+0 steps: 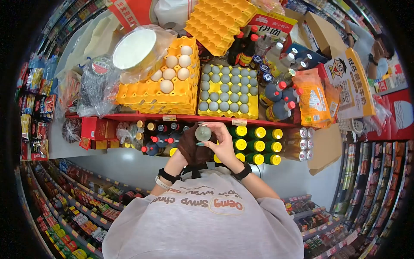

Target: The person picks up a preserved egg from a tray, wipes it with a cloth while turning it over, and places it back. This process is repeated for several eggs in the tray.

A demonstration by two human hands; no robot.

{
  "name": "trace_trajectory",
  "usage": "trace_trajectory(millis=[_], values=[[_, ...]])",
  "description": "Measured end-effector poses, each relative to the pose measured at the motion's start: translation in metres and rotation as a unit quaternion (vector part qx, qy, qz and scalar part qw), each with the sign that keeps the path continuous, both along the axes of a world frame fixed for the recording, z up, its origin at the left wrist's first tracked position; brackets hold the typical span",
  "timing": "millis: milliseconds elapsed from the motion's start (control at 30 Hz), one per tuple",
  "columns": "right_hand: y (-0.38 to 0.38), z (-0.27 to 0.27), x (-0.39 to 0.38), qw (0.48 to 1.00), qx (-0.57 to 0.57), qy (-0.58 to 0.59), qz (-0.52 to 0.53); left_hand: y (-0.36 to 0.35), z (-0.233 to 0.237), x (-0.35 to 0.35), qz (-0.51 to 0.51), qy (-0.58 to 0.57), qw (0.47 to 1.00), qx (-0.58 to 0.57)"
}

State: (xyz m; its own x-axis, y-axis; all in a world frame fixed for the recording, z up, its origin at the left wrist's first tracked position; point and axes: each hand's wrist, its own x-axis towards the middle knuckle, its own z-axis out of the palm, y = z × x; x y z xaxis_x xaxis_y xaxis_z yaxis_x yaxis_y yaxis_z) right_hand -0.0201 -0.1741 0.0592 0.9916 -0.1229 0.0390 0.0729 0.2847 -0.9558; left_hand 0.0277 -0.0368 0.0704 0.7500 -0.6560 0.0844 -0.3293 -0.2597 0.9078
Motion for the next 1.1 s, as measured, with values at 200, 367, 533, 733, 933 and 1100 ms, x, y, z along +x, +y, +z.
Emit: trace_trajectory(millis=[200, 367, 533, 733, 933, 1100], values=[[0.012, 0.022, 0.032, 0.987, -0.148, -0.032, 0.043, 0.015, 0.011, 0.013, 0.14, 0.249, 0.958, 0.027], [0.02, 0.006, 0.042, 0.989, -0.143, -0.022, 0.033, 0.027, -0.014, 0.009, 0.163, 0.551, 0.73, -0.369], [0.025, -0.002, 0.041, 0.997, -0.048, -0.009, 0.057, 0.021, -0.032, 0.011, 0.145, 0.377, 0.857, -0.32], [0.027, -0.004, 0.043, 0.992, 0.094, 0.021, 0.087, 0.028, -0.012, 0.012, 0.146, 0.529, 0.7, -0.457], [-0.026, 0.001, 0.081, 0.998, -0.014, 0.062, 0.017, 0.045, -0.028, 0.031, 0.135, 0.502, 0.786, -0.334], [-0.092, -0.049, 0.146, 0.883, -0.467, 0.038, -0.018, 0.06, -0.03, 0.031, 0.143, 0.298, 0.925, -0.19]])
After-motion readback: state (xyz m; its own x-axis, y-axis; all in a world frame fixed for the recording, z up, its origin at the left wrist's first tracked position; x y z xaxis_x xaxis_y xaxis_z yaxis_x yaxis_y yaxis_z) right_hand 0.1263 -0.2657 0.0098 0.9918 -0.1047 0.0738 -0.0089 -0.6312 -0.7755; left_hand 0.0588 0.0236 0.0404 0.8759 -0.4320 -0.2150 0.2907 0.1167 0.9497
